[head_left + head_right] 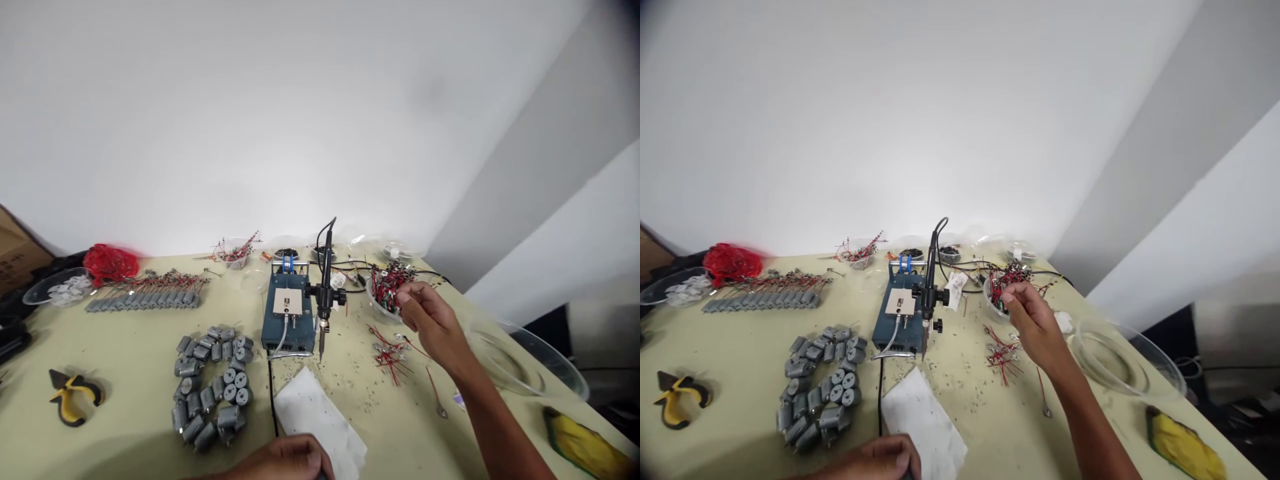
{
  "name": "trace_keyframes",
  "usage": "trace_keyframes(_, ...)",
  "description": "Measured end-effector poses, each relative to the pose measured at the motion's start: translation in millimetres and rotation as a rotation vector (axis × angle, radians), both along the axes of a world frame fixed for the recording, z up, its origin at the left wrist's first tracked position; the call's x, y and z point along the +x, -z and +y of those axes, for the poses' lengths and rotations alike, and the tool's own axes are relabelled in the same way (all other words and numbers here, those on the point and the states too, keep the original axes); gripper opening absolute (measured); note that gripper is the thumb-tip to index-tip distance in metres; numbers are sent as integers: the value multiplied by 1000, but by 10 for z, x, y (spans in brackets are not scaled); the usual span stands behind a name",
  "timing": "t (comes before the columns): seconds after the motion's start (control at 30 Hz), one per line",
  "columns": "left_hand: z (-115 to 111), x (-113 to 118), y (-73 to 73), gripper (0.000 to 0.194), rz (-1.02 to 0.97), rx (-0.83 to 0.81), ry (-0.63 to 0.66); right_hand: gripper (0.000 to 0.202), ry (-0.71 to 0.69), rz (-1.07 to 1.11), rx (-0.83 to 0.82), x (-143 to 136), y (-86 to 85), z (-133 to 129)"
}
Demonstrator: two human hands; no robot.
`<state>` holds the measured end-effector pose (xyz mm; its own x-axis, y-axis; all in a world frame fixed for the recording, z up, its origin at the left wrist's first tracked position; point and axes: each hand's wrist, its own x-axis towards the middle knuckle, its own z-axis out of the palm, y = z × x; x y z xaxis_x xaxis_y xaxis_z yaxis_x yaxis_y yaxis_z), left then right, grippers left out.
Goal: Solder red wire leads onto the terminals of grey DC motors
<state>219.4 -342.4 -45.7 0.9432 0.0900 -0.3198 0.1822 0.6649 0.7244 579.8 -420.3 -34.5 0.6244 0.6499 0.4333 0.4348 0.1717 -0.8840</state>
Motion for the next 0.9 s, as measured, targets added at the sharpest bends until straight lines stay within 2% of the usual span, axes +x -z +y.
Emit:
trace_keyframes(0.1, -3, 228, 90, 49, 67, -100, -94, 49, -34, -55, -44, 4, 35, -53)
trace_keyframes(0.3, 106, 366, 36, 55, 111, -196, -200, 44, 9, -180, -78, -3, 63, -87)
trace_keyframes(0.53, 16, 304, 60, 58, 118, -263, -116, 44, 143, -338, -79, 27, 116, -33)
trace_keyframes(0.77, -39, 251, 208, 51, 56, -316, -79, 37, 302, -470, -88, 122, 144, -50)
trace_keyframes(0.9, -47, 238, 277, 51, 37, -325, -91, 37, 339, -476, -77, 123, 172, -48)
